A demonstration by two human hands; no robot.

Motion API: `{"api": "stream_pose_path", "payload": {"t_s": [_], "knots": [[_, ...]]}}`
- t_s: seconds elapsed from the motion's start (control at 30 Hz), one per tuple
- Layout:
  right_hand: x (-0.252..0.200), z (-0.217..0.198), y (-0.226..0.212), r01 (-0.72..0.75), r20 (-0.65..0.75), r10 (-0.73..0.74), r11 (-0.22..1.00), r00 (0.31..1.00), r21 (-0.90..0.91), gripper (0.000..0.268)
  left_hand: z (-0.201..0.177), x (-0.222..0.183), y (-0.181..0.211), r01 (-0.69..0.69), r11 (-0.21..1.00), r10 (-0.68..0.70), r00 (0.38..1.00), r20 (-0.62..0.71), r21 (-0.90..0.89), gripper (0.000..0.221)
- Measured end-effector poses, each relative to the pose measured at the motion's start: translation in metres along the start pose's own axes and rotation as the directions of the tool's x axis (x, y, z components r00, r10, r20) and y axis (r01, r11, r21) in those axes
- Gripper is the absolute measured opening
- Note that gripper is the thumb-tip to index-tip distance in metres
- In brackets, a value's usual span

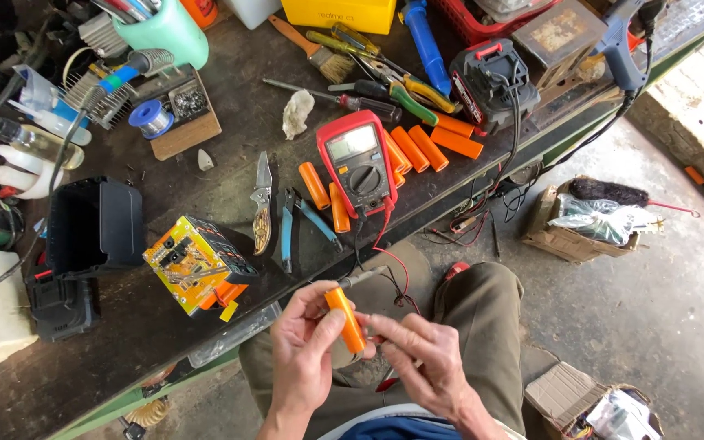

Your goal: Testing the voltage of individual 18650 battery cells using a digital multimeter and then unpacking a new battery pack from its shipping materials.

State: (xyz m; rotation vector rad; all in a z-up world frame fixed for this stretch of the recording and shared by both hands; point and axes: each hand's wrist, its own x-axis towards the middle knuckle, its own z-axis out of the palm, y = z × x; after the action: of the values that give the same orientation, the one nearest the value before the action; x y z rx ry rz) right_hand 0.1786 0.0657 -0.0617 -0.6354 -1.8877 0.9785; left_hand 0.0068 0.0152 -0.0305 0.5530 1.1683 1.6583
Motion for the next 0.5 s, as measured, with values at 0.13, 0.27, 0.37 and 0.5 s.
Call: {"api": "stream_pose_path", "payload": {"t_s": [0.13,0.27,0.37,0.5], "knots": [[-0.018,0.016,0.003,-0.007,-0.047,0.0,0.99,0.999,-0.138,0.032,0.002,0.005,-0.003,0.038,0.997,-0.046,0.991,-0.124,-0.067,0.029],[-0.019,0.019,0.003,-0.039,-0.077,0.028,0.989,0.997,-0.142,0.031,0.004,0.004,-0.007,0.045,0.997,-0.053,0.988,-0.143,-0.06,0.028],[-0.018,0.019,0.003,-0.032,-0.092,0.017,0.986,0.996,-0.165,0.032,0.003,0.004,-0.009,0.024,0.998,-0.031,0.988,-0.152,-0.05,0.029],[-0.018,0.022,0.003,-0.021,-0.106,0.001,0.982,0.994,-0.19,0.033,0.003,0.004,-0.012,0.009,0.999,-0.017,0.986,-0.165,-0.052,0.03]]}}
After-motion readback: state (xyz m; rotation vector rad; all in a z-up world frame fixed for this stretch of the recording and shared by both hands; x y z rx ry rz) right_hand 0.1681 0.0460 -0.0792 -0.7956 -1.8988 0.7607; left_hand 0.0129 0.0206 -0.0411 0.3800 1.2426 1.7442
